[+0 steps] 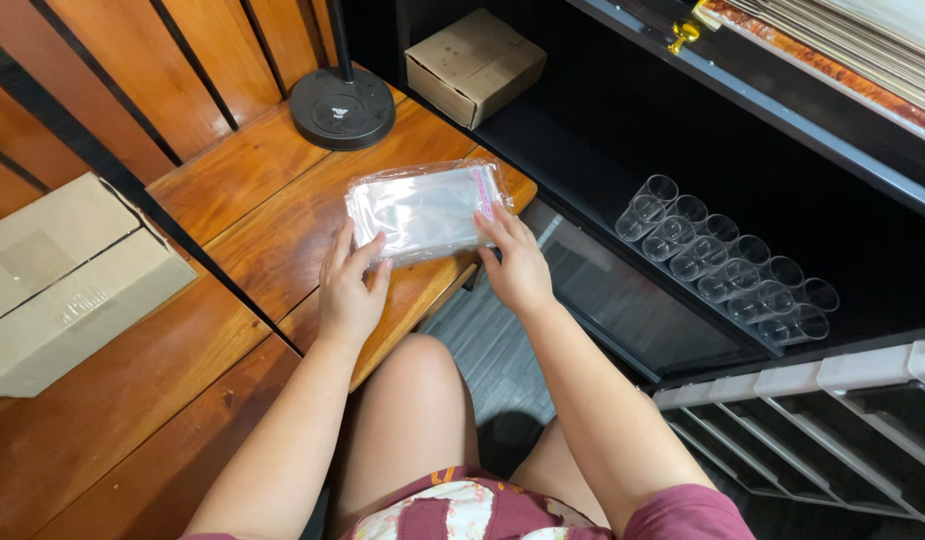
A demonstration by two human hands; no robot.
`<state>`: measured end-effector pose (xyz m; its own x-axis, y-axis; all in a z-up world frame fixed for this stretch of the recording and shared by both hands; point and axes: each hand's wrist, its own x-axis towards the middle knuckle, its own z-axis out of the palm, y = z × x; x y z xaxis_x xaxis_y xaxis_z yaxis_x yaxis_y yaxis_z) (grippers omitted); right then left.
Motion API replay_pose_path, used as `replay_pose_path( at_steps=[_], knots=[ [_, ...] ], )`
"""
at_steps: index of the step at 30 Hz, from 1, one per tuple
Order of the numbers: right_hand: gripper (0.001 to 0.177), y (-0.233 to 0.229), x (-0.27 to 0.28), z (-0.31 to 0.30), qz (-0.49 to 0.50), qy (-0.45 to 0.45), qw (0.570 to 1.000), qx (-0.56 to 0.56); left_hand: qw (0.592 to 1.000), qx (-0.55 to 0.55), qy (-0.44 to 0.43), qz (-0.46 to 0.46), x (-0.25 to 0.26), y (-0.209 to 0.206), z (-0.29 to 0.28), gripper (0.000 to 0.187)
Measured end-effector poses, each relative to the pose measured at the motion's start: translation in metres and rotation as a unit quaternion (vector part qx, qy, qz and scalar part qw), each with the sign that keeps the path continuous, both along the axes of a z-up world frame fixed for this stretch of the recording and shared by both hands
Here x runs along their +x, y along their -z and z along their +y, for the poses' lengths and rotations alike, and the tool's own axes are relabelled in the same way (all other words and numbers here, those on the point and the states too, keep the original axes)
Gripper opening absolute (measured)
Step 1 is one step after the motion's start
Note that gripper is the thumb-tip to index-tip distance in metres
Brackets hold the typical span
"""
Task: The person sits on the floor and repeatedly picks up stacks of clear plastic pouches from a wooden bench. They place each stack onto a shelf containing cardboard and other items, then return to the bench to grab another stack.
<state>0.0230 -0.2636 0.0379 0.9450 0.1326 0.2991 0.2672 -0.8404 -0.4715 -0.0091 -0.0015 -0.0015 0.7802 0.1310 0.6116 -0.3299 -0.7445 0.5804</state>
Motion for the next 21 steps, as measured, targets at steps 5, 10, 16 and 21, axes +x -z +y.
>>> replay_pose_path(
  at_steps=[5, 10, 16, 21],
  knots=[
    [0.06, -0.004, -0.003, 0.002, 0.03, 0.01, 0.999, 0.009, 1.0, -0.006, 0.003, 0.009, -0.001, -0.001, 0.001, 0.036],
    [0.061, -0.014, -0.008, 0.005, 0.05, 0.017, 0.998, 0.017, 1.0, -0.015, 0.004, 0.02, 0.0, -0.002, 0.001, 0.036],
    [0.062, -0.023, -0.012, 0.007, 0.068, 0.017, 0.997, 0.017, 0.999, -0.022, 0.006, 0.029, 0.003, 0.003, 0.002, 0.036],
    [0.064, -0.026, -0.013, 0.007, 0.082, 0.02, 0.996, 0.01, 1.0, -0.018, 0.006, 0.022, 0.004, 0.007, 0.003, 0.034]
  ],
)
